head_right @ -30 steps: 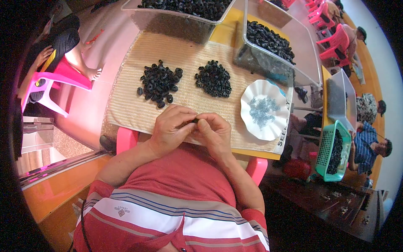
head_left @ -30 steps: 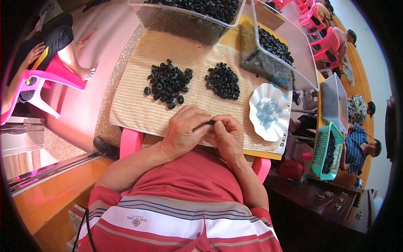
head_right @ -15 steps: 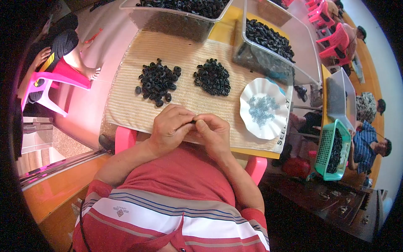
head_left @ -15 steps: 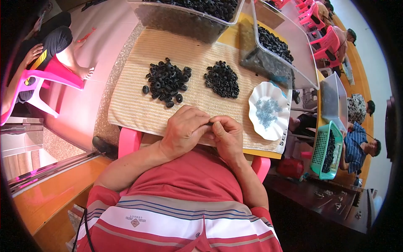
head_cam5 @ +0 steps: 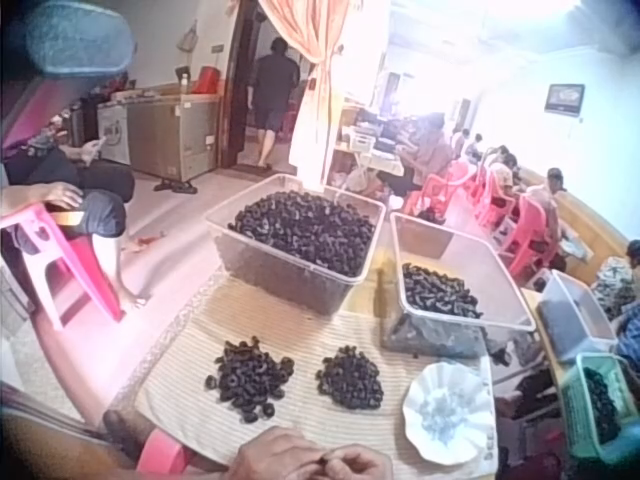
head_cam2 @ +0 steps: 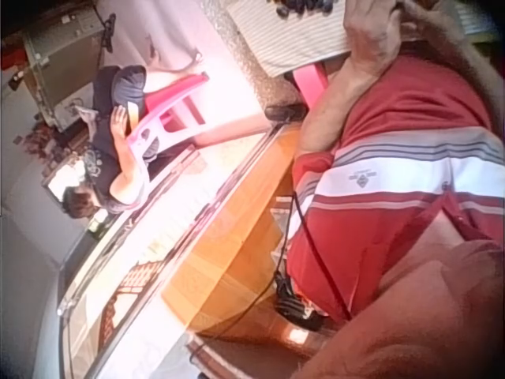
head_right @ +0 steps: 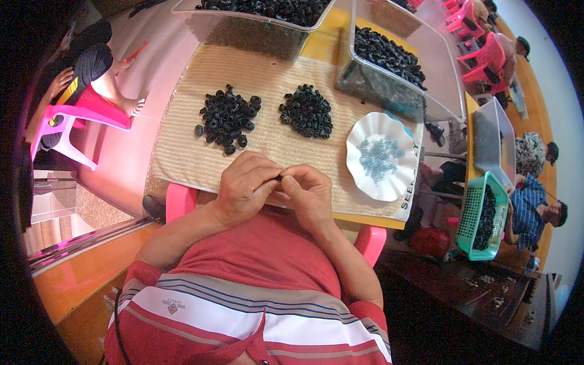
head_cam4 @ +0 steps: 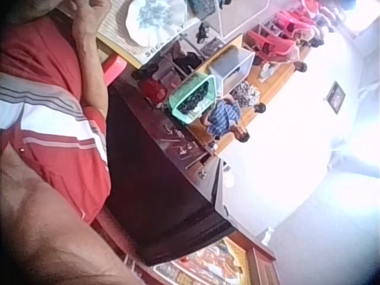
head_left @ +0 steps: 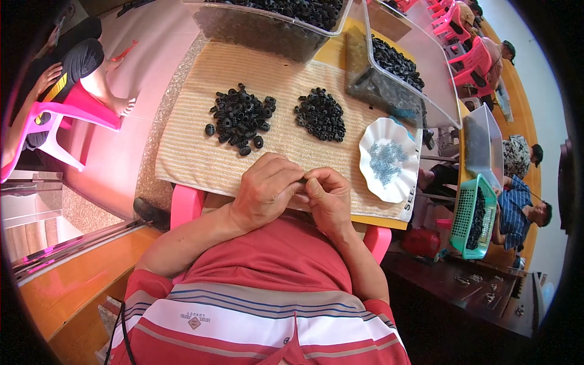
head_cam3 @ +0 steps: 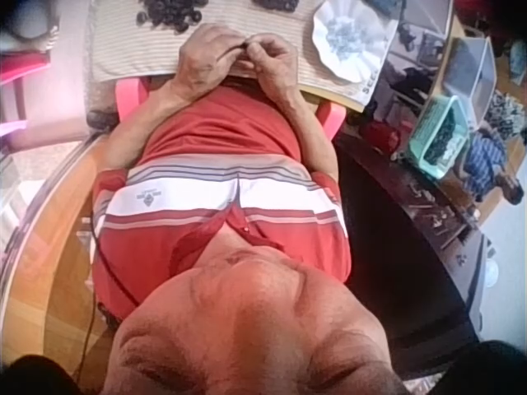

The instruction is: The person sorts small black plastic components by hand on a table in an assembly area.

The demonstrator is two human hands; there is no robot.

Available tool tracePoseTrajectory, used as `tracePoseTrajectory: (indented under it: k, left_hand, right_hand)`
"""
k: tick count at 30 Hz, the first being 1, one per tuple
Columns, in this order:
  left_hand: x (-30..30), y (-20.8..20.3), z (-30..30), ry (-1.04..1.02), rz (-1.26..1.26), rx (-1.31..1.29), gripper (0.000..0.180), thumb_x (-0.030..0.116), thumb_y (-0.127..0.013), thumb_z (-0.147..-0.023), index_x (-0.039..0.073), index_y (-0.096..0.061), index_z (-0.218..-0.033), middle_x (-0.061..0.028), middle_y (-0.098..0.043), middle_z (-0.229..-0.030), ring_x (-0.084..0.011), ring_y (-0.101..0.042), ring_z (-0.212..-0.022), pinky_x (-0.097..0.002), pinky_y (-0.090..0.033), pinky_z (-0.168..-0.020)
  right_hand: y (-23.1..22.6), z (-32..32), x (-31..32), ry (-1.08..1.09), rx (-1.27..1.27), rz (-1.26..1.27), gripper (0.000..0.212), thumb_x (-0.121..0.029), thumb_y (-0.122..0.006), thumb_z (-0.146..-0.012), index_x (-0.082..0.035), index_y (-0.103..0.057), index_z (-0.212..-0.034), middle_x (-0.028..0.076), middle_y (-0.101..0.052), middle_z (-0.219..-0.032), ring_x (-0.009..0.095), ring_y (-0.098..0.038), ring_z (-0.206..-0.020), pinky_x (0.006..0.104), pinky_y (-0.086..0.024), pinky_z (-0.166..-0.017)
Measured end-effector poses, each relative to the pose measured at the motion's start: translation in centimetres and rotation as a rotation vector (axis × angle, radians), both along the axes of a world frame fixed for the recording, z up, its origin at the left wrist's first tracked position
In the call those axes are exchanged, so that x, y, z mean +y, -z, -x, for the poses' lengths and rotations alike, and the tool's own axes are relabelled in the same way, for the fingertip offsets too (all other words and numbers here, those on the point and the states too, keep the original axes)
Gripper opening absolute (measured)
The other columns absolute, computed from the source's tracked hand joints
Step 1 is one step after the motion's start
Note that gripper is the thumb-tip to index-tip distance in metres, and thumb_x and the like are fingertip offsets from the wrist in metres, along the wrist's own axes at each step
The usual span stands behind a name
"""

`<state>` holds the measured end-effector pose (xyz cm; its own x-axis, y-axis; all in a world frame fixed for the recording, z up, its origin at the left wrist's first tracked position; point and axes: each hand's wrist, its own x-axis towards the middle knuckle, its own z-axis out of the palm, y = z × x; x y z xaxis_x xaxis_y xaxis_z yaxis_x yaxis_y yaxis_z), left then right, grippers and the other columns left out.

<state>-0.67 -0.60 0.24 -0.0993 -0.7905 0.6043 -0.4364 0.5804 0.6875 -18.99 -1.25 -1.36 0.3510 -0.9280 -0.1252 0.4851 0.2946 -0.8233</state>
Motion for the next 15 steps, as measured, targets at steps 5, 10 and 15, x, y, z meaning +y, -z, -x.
tracePoseTrajectory:
  k: [5,10,15]
  left_hand:
    - [0.15,-0.03,-0.11,-0.005,0.044,-0.035,0.024,0.0,-0.081,-0.073,0.001,-0.073,-0.096,-0.0122,-0.072,-0.097,-0.0323,-0.068,-0.093,-0.0424,-0.057,-0.082]
    - [0.04,0.03,-0.14,0.028,0.136,-0.092,0.03,0.0,-0.078,-0.071,-0.002,-0.069,-0.1,-0.0128,-0.067,-0.099,-0.0331,-0.065,-0.093,-0.0414,-0.056,-0.081]
    - [0.19,-0.41,0.09,0.041,0.125,-0.077,0.027,-0.001,-0.081,-0.07,-0.001,-0.07,-0.095,-0.0133,-0.069,-0.097,-0.0329,-0.067,-0.09,-0.042,-0.057,-0.078]
  right_hand:
    - [-0.24,0.21,0.01,-0.017,-0.02,-0.036,0.012,-0.009,-0.072,-0.098,0.001,-0.07,-0.105,0.008,-0.074,-0.103,0.013,-0.068,-0.088,0.0271,-0.058,-0.076]
    - [-0.2,0.36,-0.04,-0.044,-0.082,-0.08,0.012,-0.007,-0.072,-0.097,0.001,-0.07,-0.106,0.009,-0.074,-0.103,0.015,-0.069,-0.087,0.0269,-0.058,-0.075]
    - [-0.46,0.26,0.2,0.009,-0.062,-0.059,0.021,-0.006,-0.071,-0.097,0.002,-0.066,-0.117,0.012,-0.073,-0.104,0.017,-0.07,-0.089,0.0292,-0.06,-0.075]
